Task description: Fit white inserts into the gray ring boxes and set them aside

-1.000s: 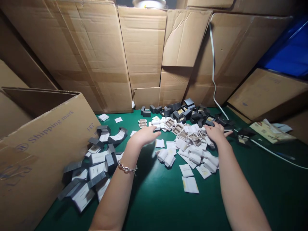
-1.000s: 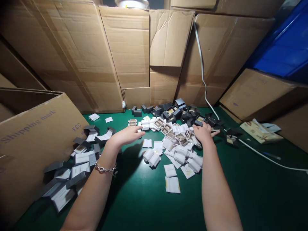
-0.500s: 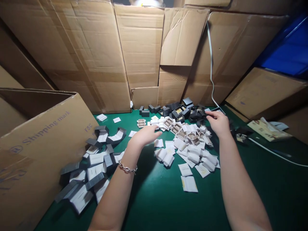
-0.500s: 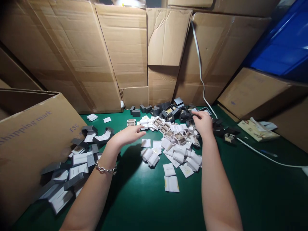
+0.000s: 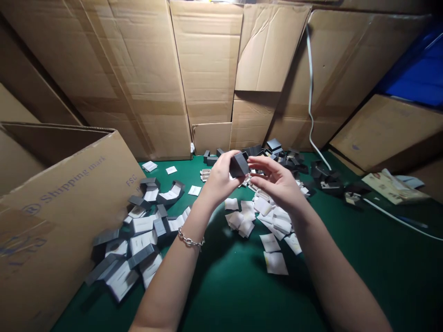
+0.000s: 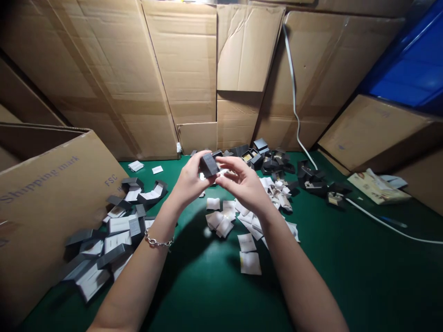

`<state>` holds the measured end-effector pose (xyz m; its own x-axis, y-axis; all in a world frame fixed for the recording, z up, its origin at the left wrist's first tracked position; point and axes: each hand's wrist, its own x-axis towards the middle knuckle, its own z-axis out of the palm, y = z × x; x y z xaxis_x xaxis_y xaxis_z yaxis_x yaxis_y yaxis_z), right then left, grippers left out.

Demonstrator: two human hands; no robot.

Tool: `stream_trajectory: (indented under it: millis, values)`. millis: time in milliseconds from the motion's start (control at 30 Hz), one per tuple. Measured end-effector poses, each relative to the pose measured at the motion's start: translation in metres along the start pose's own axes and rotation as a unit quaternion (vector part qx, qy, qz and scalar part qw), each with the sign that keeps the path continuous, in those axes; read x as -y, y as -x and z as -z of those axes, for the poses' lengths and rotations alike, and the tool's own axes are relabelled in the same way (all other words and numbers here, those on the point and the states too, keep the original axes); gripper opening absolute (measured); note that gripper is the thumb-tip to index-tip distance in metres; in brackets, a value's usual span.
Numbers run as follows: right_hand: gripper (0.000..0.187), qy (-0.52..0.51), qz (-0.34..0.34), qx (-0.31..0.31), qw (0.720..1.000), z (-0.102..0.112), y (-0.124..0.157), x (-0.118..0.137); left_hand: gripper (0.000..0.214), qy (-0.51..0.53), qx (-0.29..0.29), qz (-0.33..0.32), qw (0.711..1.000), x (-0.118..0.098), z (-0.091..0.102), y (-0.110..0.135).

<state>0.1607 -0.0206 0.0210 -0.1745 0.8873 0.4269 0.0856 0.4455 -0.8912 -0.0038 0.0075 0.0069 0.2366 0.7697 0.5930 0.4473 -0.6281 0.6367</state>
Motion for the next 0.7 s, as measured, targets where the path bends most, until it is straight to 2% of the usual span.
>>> stream_trajectory:
  millis: [67,133,200,267,333,400,467,567,700]
  values:
    - [0.033,0.051,-0.012,-0.057,0.997,0.004,-0.004,-0.013,0.054,0.006,-0.048,0.039,0.998,0.001,0.003,-0.001]
    - [0.02,0.147,-0.023,-0.097,0.984,0.006,-0.008,-0.031,0.056,0.03,-0.088,0.1,0.991,0.003,0.005,-0.002]
    - [0.016,0.256,-0.006,-0.096,0.962,0.004,-0.01,-0.05,0.06,0.073,-0.105,0.157,0.979,0.003,0.009,-0.003]
    - [0.02,0.342,0.012,-0.041,0.939,-0.001,-0.009,-0.069,0.065,0.131,-0.106,0.188,0.968,0.002,0.012,-0.005]
    - [0.023,0.39,0.003,0.053,0.919,-0.008,-0.005,-0.087,0.065,0.206,-0.107,0.201,0.952,0.001,0.015,-0.006]
    - [0.026,0.406,-0.023,0.139,0.903,-0.016,0.0,-0.1,0.059,0.292,-0.108,0.213,0.926,-0.001,0.017,-0.008]
    - [0.025,0.413,-0.059,0.19,0.889,-0.022,0.005,-0.11,0.047,0.379,-0.106,0.233,0.889,-0.003,0.018,-0.009]
    - [0.019,0.421,-0.099,0.211,0.876,-0.03,0.009,-0.116,0.033,0.49,-0.095,0.268,0.824,-0.007,0.02,-0.01]
    - [0.02,0.432,-0.125,0.204,0.87,-0.034,0.009,-0.112,0.034,0.571,-0.072,0.312,0.756,-0.011,0.022,-0.011]
